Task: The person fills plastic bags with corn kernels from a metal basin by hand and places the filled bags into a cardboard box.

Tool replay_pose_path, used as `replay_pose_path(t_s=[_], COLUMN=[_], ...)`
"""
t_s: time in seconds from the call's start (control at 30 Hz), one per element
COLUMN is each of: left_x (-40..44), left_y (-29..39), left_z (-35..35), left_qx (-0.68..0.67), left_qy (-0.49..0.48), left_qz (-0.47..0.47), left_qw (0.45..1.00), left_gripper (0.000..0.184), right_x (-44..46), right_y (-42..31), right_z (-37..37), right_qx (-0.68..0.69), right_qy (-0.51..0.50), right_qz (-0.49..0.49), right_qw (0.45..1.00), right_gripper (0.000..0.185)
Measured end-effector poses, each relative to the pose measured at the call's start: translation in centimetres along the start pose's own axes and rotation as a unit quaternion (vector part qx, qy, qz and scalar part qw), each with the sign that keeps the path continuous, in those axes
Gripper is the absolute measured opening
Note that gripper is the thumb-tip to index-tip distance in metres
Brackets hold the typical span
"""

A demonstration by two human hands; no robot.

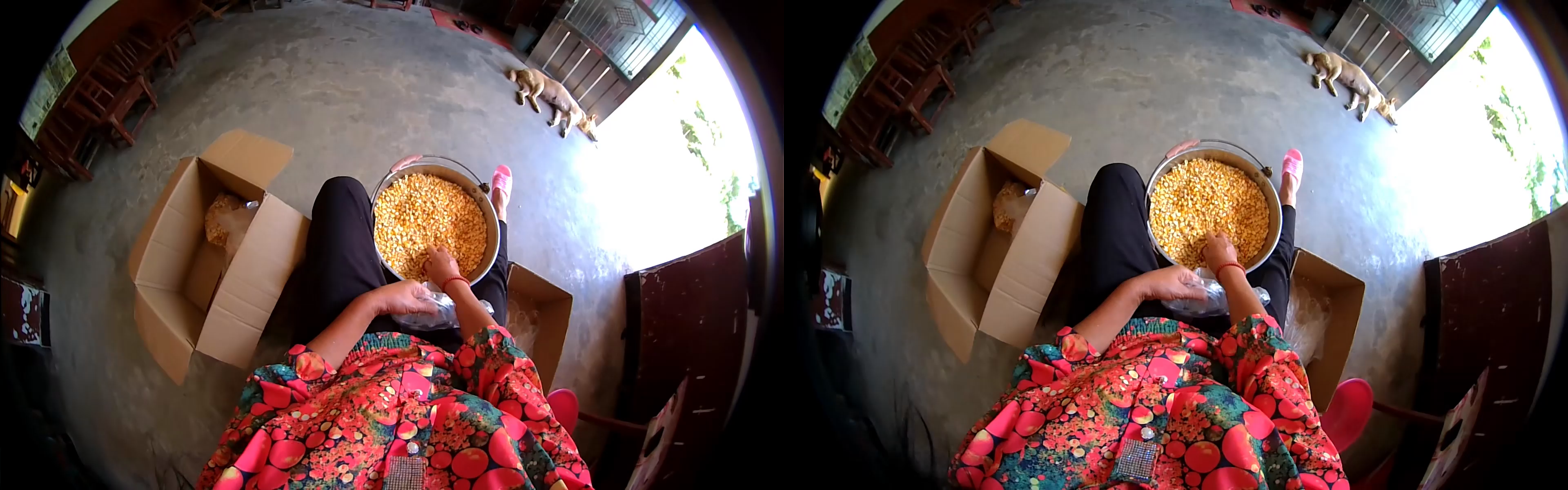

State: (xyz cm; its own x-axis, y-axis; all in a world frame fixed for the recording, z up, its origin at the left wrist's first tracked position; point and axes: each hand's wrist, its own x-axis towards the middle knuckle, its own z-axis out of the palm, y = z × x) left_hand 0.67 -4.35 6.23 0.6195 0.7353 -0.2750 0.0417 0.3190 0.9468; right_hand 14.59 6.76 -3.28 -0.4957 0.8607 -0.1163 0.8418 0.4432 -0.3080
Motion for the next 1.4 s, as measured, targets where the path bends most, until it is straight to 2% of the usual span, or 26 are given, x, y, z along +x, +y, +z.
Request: replay_pose_path(t_s=[0.03, 0.17, 0.2, 0.23, 0.27, 0.3, 0.33, 0.43, 0.47, 0.57, 0.63, 0.7, 0.73, 0.8, 0.83, 0.9, 0.97, 1.0, 1.07, 1.13, 1.17, 1.23, 1.27, 1.3, 1.37, 1.4], left_x=[0.4, 1.9, 1.9, 1.9, 2.3, 2.7, 2.1, 5.0, 5.6, 6.0, 5.3, 5.8, 6.4, 6.6, 5.8, 5.2, 5.5, 5.7, 5.7, 5.5, 5.6, 5.0, 5.3, 5.1, 4.8, 3.3], left_y=[-0.6, -1.2, -0.5, 0.2, 0.0, -0.1, 1.7, -1.1, -2.2, -3.5, -2.4, -3.1, -3.8, -4.1, -3.4, -2.9, -3.1, -3.0, -3.3, -3.2, -3.1, -2.2, -2.7, -2.1, -0.8, 0.8], left_z=[-0.3, -1.7, -1.9, -2.2, -3.0, -3.7, -3.7, -5.3, -5.8, -6.3, -6.0, -5.9, -6.1, -6.2, -6.0, -5.9, -5.7, -5.7, -5.7, -5.7, -5.6, -5.1, -5.4, -5.1, -4.2, -3.5], left_qx=[0.001, -0.090, -0.071, -0.053, -0.048, -0.043, -0.081, -0.074, -0.076, -0.109, 0.006, 0.015, 0.003, -0.010, -0.061, -0.111, -0.117, -0.140, -0.121, -0.130, -0.131, -0.173, -0.161, -0.162, -0.114, -0.162], left_qy=[0.000, 0.189, 0.239, 0.288, 0.306, 0.323, 0.326, 0.406, 0.406, 0.455, 0.495, 0.507, 0.523, 0.541, 0.506, 0.470, 0.473, 0.470, 0.472, 0.450, 0.449, 0.444, 0.425, 0.426, 0.387, 0.291], left_qz=[0.001, 0.135, 0.142, 0.148, 0.163, 0.178, 0.152, 0.274, 0.275, 0.244, 0.170, 0.190, 0.216, 0.244, 0.196, 0.147, 0.197, 0.210, 0.217, 0.232, 0.232, 0.233, 0.224, 0.225, 0.282, 0.253], left_qw=[1.000, 0.968, 0.958, 0.945, 0.937, 0.929, 0.929, 0.869, 0.868, 0.850, 0.852, 0.840, 0.824, 0.805, 0.838, 0.863, 0.851, 0.846, 0.846, 0.852, 0.853, 0.847, 0.862, 0.861, 0.871, 0.908], left_gripper=[0.016, 0.022, 0.021, 0.020, 0.020, 0.020, 0.019, 0.015, 0.015, 0.017, 0.015, 0.018, 0.018, 0.019, 0.019, 0.019, 0.019, 0.019, 0.018, 0.014, 0.014, 0.013, 0.024, 0.024, 0.038, 0.052], right_x=[0.0, 1.6, 1.4, 0.9, 1.4, 1.1, 0.6, 0.7, 0.9, 0.1, -0.8, -1.9, -2.4, -2.4, -2.0, -1.6, -0.7, -0.9, -1.2, -0.7, -0.9, -2.2, -2.7, -2.7, -2.4, -2.8], right_y=[0.2, 3.0, 3.0, 2.7, 3.8, 2.8, 2.0, 2.7, 3.3, 0.7, -0.9, -3.3, -4.4, -4.1, -3.7, -3.9, -2.2, -2.4, -2.6, -0.2, 1.1, 1.9, 2.2, 2.5, 2.9, 2.1], right_z=[0.0, 1.1, 0.2, -1.0, -0.3, -2.4, -4.7, -8.2, -8.9, -13.2, -14.7, -14.9, -14.3, -11.2, -9.4, -7.0, -5.1, -5.3, -6.0, -4.8, -4.4, -5.3, -6.0, -6.3, -6.8, -7.7], right_qx=[-0.001, 0.126, 0.299, 0.462, 0.622, 0.698, 0.733, 0.800, 0.816, 0.819, 0.825, 0.799, 0.766, 0.783, 0.790, 0.750, 0.736, 0.677, 0.566, 0.269, 0.113, 0.052, 0.037, 0.035, 0.015, -0.017], right_qy=[0.001, -0.054, -0.063, -0.071, -0.046, -0.015, 0.007, 0.063, 0.059, 0.046, 0.019, -0.066, -0.075, -0.163, -0.198, -0.163, -0.183, -0.130, -0.085, -0.022, 0.013, 0.006, -0.004, -0.004, -0.031, 0.016], right_qz=[0.000, 0.020, 0.080, 0.137, 0.179, 0.191, 0.193, 0.189, 0.168, 0.112, 0.078, 0.061, 0.085, 0.090, 0.098, 0.193, 0.182, 0.109, 0.171, 0.113, 0.062, 0.086, 0.096, 0.096, 0.042, -0.025], right_qw=[1.000, 0.990, 0.949, 0.873, 0.761, 0.689, 0.652, 0.566, 0.549, 0.561, 0.560, 0.595, 0.632, 0.594, 0.573, 0.612, 0.626, 0.716, 0.802, 0.956, 0.992, 0.995, 0.995, 0.995, 0.999, 0.999], right_gripper=[0.032, 0.027, 0.025, 0.022, 0.013, 0.011, 0.010, 0.009, 0.010, 0.012, 0.013, 0.015, 0.017, 0.015, 0.015, 0.016, 0.024, 0.027, 0.039, 0.051, 0.055, 0.058, 0.057, 0.057, 0.058, 0.046])
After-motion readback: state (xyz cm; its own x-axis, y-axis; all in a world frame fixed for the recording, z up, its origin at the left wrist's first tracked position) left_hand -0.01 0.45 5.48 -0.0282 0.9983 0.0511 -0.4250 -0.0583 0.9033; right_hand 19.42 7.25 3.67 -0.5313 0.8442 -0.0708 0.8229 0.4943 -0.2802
